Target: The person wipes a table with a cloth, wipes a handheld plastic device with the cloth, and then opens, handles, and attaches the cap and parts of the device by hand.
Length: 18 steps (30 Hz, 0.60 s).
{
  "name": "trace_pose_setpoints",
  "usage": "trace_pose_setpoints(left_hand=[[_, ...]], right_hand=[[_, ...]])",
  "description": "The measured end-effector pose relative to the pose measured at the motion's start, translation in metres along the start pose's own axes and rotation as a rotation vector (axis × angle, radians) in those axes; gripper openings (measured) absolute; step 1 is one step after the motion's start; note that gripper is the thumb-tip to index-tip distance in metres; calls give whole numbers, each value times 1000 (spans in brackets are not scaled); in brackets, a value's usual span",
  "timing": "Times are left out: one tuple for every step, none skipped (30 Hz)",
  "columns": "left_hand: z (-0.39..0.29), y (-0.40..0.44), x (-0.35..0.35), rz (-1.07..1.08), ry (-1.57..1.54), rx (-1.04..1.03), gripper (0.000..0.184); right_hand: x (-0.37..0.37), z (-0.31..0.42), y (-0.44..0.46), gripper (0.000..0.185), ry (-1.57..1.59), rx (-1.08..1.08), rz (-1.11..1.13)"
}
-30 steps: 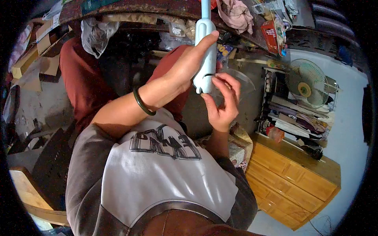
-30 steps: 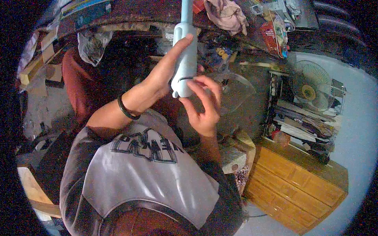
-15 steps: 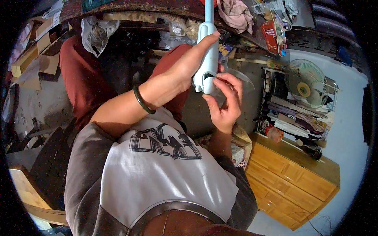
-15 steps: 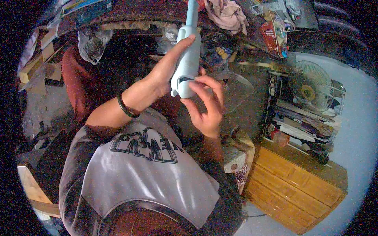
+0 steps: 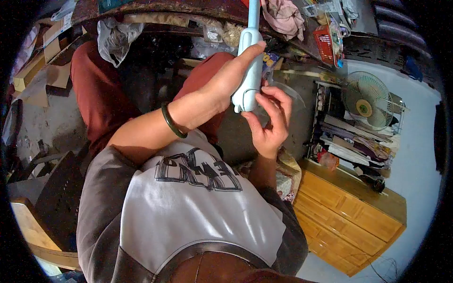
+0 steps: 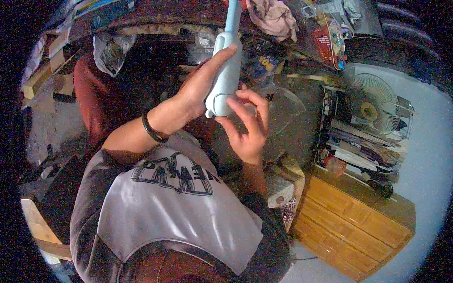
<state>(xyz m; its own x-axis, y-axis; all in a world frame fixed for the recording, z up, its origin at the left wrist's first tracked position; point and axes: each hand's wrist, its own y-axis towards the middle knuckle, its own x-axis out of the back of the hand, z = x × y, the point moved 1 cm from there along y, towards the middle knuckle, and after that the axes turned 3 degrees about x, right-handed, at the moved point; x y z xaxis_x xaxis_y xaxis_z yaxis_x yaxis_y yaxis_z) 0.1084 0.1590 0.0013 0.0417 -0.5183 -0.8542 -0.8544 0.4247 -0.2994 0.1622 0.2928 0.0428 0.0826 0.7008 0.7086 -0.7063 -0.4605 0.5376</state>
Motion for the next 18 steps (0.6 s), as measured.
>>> trace_pose_setpoints(left_hand=[[-1,-1,-1,2,-9,10,58],[-2,-2,-2,3,-17,20,57],[-2,-3,-2,0,-19,12,58],[-2,-3,-3,-3,-21,4,58],[-2,-4,-3,-7,-22,-5,58],[-2,-5,-3,-7,-26,-6,58],[-3,-6,-4,-7,-30,-7,58],[-4,-8,-5,-9,-34,-10,58],[-4,-11,-6,-31,-34,-12,58],[-5,-13,-8,-51,-33,-14,58],[-5,-13,-9,-70,-33,-16,58],[-5,-12,-8,-51,-36,-23,58],[-3,-11,-6,-33,-39,-29,58],[-1,-10,-5,-16,-43,-36,58],[-1,-10,-5,-17,-53,-30,58],[-1,-10,-4,-18,-61,-26,58],[-1,-10,-4,-18,-69,-21,58],[-1,-9,-3,-22,-114,-1,57]], right_hand=[[-1,-1,-1,49,12,-4,-5],[-2,-2,-2,49,24,-8,-9],[-2,-3,-2,49,35,-12,-15],[-2,-4,-3,49,49,-13,-3],[-2,-5,-4,49,62,-13,9],[-2,-6,-4,49,76,-13,20],[-1,-7,-3,48,63,6,28],[0,-7,-2,48,52,25,36],[0,-6,-2,47,42,43,44],[0,-7,-3,47,47,29,35],[-2,-7,-3,48,52,14,25],[-2,-8,-4,48,55,1,15],[-1,-8,-3,48,72,3,30],[1,-8,-2,47,90,5,46],[2,-7,-1,47,109,5,63],[1,-6,-2,47,72,9,73],[1,-5,-2,48,36,12,82],[0,-4,-2,49,-2,15,91]])
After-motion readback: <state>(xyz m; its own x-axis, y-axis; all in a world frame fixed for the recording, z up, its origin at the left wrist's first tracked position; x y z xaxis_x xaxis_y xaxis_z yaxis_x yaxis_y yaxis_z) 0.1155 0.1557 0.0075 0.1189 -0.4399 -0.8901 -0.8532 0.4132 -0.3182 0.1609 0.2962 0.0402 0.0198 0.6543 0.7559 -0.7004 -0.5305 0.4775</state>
